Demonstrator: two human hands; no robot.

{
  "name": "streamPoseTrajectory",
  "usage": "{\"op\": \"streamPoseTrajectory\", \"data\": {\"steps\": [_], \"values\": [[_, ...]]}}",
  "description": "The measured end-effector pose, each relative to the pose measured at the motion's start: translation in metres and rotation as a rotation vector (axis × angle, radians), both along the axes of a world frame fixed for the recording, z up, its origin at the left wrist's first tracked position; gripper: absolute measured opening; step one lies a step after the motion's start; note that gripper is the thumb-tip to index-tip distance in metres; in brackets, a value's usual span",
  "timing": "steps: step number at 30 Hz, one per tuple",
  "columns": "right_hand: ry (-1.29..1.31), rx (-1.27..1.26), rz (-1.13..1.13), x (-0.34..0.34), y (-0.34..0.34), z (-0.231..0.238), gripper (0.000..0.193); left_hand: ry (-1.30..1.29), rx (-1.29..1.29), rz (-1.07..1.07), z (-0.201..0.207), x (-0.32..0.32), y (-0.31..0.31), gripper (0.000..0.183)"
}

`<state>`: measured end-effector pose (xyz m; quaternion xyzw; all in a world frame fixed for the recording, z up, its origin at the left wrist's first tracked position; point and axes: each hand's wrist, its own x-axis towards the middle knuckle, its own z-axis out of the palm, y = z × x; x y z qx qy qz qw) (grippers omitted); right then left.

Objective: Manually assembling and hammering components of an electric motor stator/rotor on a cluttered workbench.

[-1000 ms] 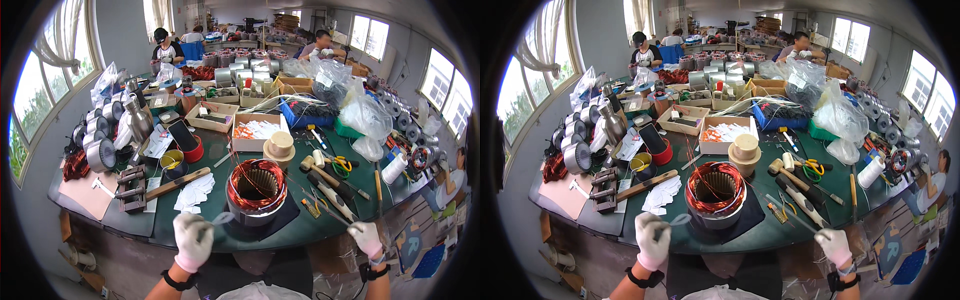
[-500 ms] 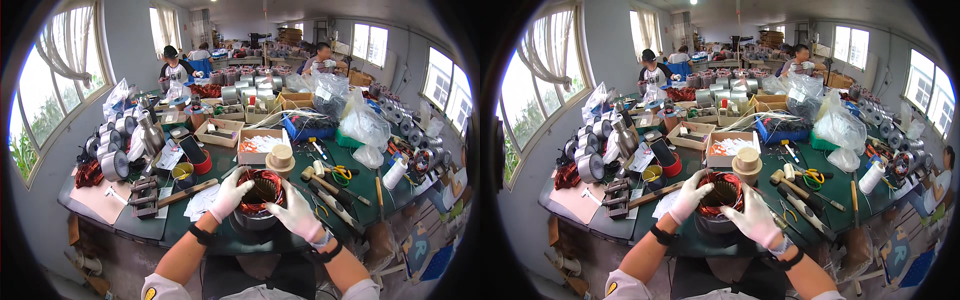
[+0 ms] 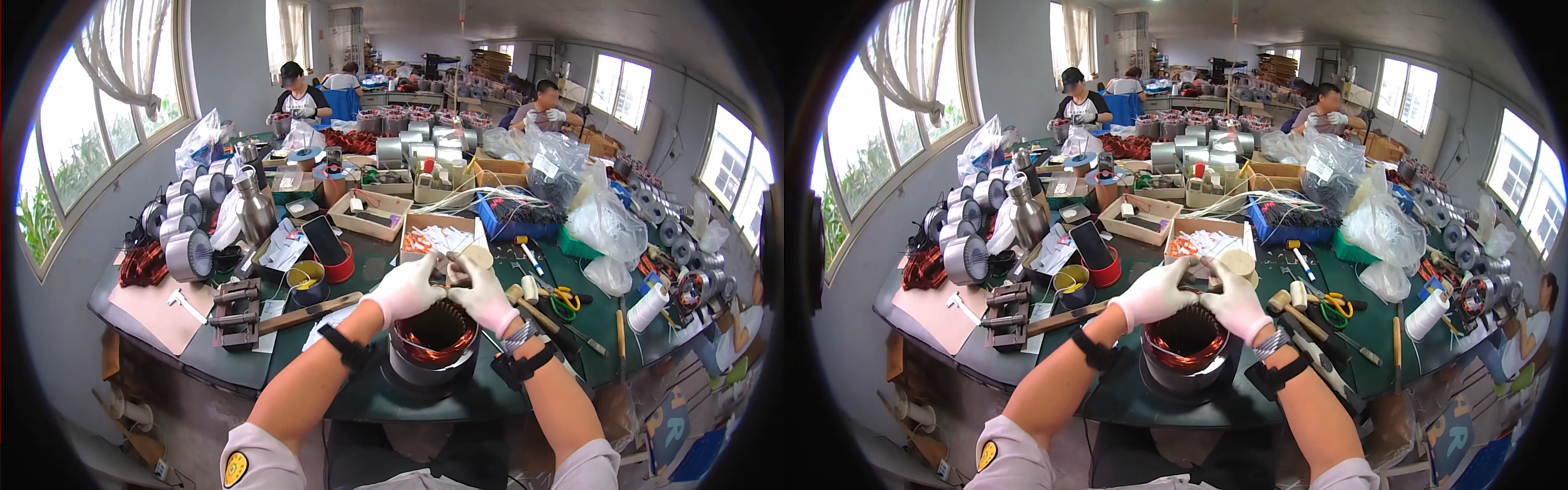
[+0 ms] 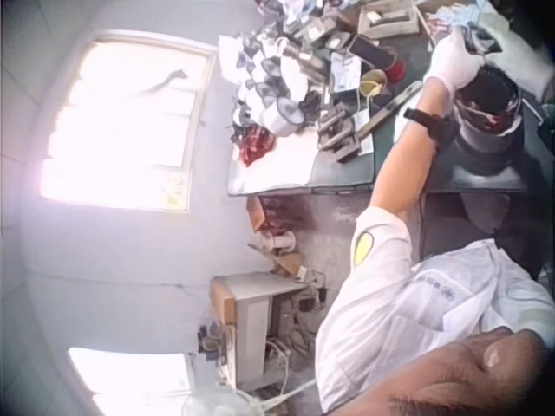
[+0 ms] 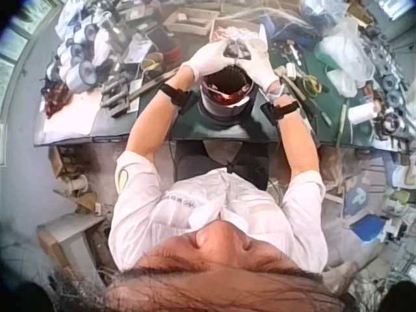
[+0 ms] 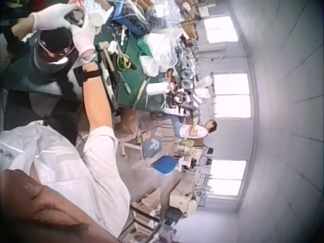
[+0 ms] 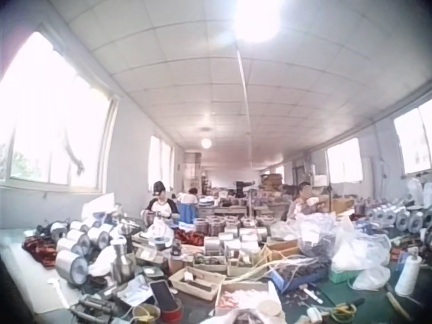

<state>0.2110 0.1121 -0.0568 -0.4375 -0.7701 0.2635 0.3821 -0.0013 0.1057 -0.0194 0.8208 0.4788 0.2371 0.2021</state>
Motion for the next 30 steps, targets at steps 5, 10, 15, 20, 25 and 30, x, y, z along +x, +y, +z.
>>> {"op": "streamPoseTrajectory", "data": {"steps": [5,10,15,20,25,30], "values": [[0.628,-0.287,-0.011,0.030,0.002,0.007,0.025,-0.471,-0.093,-0.063,0.001,-0.017,0.020,0.025],[0.695,-0.231,-0.236,0.089,-0.025,0.035,0.028,-0.747,0.106,0.233,0.009,-0.099,-0.022,0.033],[0.858,0.032,-0.388,0.157,-0.051,0.038,0.043,-1.256,0.304,0.444,0.032,-0.192,-0.081,0.040],[0.742,0.203,-0.680,0.163,-0.093,0.023,0.041,-0.557,0.073,0.341,0.011,-0.174,-0.132,0.038],[0.167,0.199,-0.278,0.065,-0.144,0.008,0.023,-0.493,-0.152,0.143,-0.037,-0.081,-0.105,0.037],[0.001,0.257,-0.010,0.012,-0.158,0.010,0.034,-0.607,-0.261,0.070,-0.006,-0.047,-0.101,0.017]]}}
